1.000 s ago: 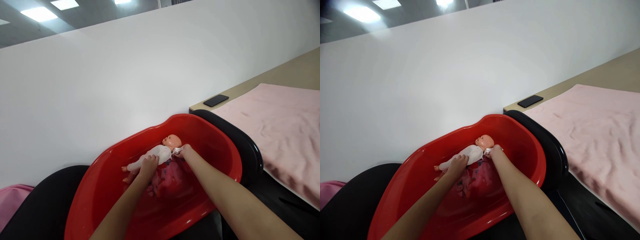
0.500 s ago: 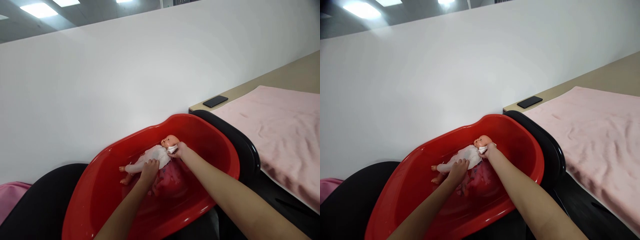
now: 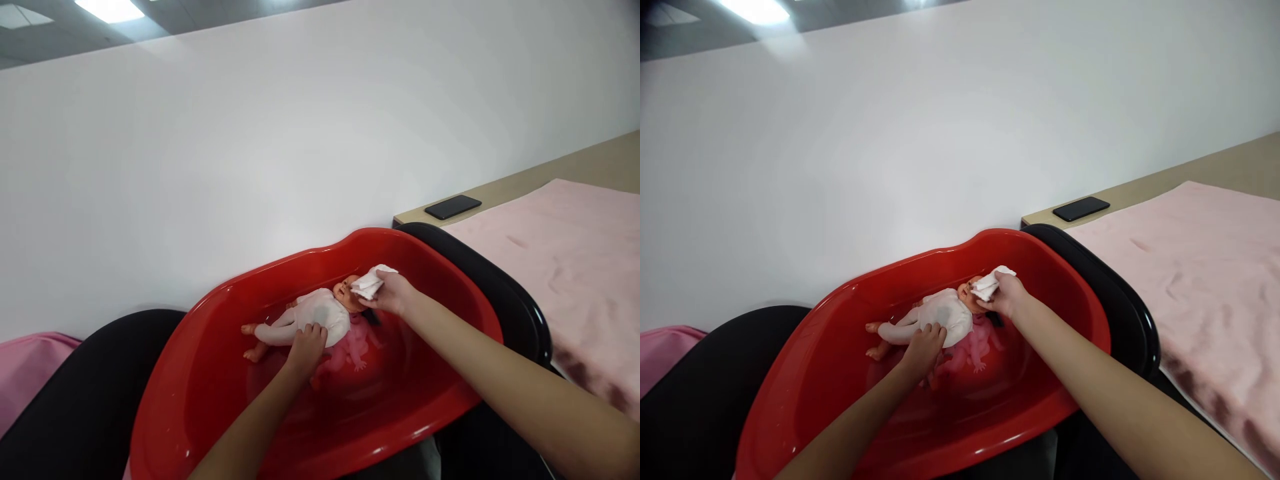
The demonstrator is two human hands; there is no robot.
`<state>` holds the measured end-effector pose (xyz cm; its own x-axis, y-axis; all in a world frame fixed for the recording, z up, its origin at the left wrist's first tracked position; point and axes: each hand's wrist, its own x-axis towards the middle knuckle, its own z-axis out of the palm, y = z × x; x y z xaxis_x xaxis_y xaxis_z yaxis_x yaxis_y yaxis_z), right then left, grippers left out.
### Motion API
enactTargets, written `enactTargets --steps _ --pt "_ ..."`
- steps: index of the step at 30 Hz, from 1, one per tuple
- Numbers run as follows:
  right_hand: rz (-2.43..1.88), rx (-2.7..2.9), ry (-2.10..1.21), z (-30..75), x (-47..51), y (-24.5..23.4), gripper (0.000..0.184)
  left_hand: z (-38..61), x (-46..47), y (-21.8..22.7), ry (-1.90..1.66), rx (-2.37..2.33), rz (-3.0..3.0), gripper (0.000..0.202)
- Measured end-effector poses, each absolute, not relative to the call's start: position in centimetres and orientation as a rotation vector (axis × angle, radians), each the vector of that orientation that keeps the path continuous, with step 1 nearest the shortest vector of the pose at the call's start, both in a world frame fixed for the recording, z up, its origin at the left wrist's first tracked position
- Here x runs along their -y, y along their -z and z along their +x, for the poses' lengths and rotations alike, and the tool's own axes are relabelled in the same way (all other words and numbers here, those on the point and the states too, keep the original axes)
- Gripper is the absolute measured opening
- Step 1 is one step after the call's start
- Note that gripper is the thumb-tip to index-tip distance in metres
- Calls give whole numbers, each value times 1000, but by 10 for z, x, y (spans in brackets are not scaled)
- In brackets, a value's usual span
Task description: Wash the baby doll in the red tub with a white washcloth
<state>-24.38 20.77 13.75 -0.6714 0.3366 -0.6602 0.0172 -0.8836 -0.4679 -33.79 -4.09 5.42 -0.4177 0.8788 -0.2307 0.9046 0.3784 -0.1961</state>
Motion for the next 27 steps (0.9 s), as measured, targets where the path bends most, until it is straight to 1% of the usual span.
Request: enactTargets --steps 3,7,10,13,20,24,26,27 --pt "-1216 734 -2556 -221 -211 -149 28 -336 44 -48 414 -2533 1673 38" --pt "-1213 717 -2552 -199 -209 -157 29 -333 46 -37 370 -2545 1729 28" --pt "-1201 680 -2610 -196 -201 -159 32 -331 46 -25 303 -2563 1753 35" --pt "-1176 705 -2620 -201 -193 -158 33 -327 47 -13 324 -2527 1788 40" --pt "-1217 718 -2648 -206 -187 -154 37 -325 58 8 335 -2540 1855 46" --pt "-1196 742 -2648 -204 -190 -151 36 -330 66 8 299 -2481 1886 55" --pt "-1183 752 -2644 -203 -191 -149 37 -337 72 1 258 -2430 1897 62" --pt "-1171 753 -2648 -202 -191 -147 37 -343 75 -4 239 -2428 1883 62"
